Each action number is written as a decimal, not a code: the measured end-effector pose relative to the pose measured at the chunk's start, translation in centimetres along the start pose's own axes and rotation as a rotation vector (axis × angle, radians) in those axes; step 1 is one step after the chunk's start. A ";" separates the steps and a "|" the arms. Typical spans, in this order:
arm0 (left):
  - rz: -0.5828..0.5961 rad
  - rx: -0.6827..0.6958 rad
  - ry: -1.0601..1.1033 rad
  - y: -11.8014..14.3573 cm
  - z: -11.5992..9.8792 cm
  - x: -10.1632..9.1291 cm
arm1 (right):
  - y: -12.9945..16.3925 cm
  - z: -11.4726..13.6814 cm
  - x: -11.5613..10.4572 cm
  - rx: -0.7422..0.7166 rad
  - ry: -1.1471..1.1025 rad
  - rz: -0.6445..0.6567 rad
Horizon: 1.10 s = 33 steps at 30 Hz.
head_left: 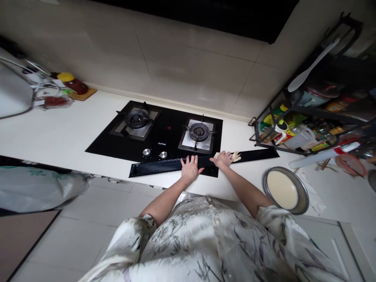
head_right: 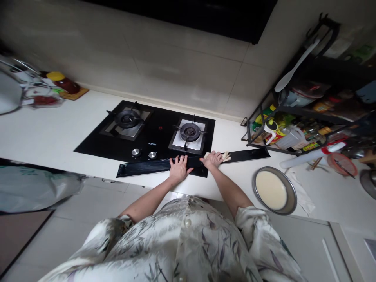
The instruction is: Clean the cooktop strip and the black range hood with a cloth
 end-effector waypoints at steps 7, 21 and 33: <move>-0.011 0.003 0.011 -0.1 0.0 0.2 | -0.5 -0.7 -0.2 -0.017 -0.008 0.035; -0.031 0.002 0.021 -0.3 0.2 1.1 | -0.8 -0.6 -0.9 -0.067 0.003 0.171; -0.034 0.004 0.020 -0.3 0.2 1.1 | -1.1 -0.7 -0.6 -0.014 -0.038 0.101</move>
Point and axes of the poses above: each hand's wrist, its own y-axis away from the middle knuckle, its own x-axis out of the palm, z = x × y, the point moved 1 cm from there along -y, towards the middle knuckle, and after that the axes turned 7 degrees about -x, right-handed, at the moved point
